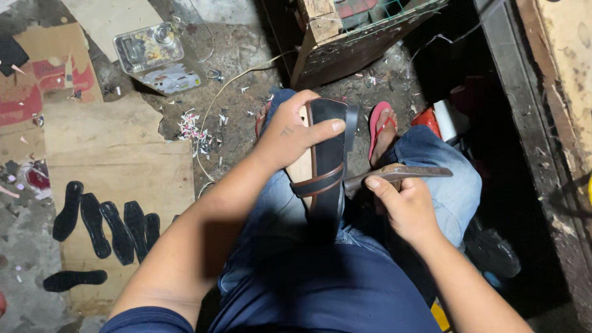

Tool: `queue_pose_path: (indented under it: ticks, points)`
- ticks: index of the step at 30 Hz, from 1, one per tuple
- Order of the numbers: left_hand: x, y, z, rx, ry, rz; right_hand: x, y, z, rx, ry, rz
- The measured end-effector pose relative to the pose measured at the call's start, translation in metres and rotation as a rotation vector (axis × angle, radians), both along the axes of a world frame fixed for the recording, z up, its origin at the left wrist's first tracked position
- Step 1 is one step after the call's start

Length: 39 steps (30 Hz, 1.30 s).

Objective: The person sits on the floor and attaches a rubber sole to a shoe upper. They align the sole with the lasted upper, press the parts together, and repeatedly hammer along the sole edge with a cobbler's hammer to secure the bond, turning the shoe to work around it.

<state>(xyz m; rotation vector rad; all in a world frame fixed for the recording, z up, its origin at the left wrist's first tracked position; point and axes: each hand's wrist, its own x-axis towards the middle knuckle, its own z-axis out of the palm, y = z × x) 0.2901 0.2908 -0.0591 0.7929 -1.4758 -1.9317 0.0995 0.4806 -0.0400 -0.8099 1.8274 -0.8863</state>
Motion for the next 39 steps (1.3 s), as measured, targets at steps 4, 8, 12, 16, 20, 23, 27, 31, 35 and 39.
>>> queue_pose_path:
  ticks: [4, 8, 12, 16, 20, 23, 27, 31, 35, 39]
  points:
    - [-0.003, 0.000, 0.002, -0.034, -0.045, 0.029, -0.005, -0.027, 0.009, 0.071, 0.081, 0.100]
    - [-0.009, -0.004, 0.004, -0.076, -0.093, 0.042, 0.000, -0.038, 0.024, 0.089, 0.389, 0.205]
    - [-0.015, -0.004, 0.004, -0.113, -0.021, 0.060, 0.006, -0.026, 0.028, -0.094, 0.340, 0.110]
    - [-0.012, 0.001, 0.005, 0.038, -0.018, 0.023, 0.000, -0.007, 0.016, -0.046, 0.064, -0.043]
    - [-0.010, 0.003, 0.006, 0.028, -0.046, 0.014, -0.009, 0.004, -0.004, -0.142, -0.011, -0.108]
    - [-0.011, 0.001, 0.005, -0.004, -0.049, 0.022, -0.009, -0.001, -0.012, -0.176, -0.058, -0.120]
    - [-0.010, -0.001, 0.001, 0.034, -0.023, 0.024, -0.005, -0.034, 0.009, -0.159, 0.010, -0.054]
    - [-0.011, -0.003, -0.002, -0.002, 0.005, -0.010, -0.004, -0.078, 0.062, 0.111, 0.343, 0.261]
    - [-0.017, -0.004, 0.003, -0.110, -0.002, 0.001, 0.007, -0.097, 0.094, -0.056, 0.938, 0.505]
    - [-0.021, -0.002, 0.013, -0.225, -0.318, -0.002, -0.003, -0.087, 0.085, 0.104, 0.836, 0.545]
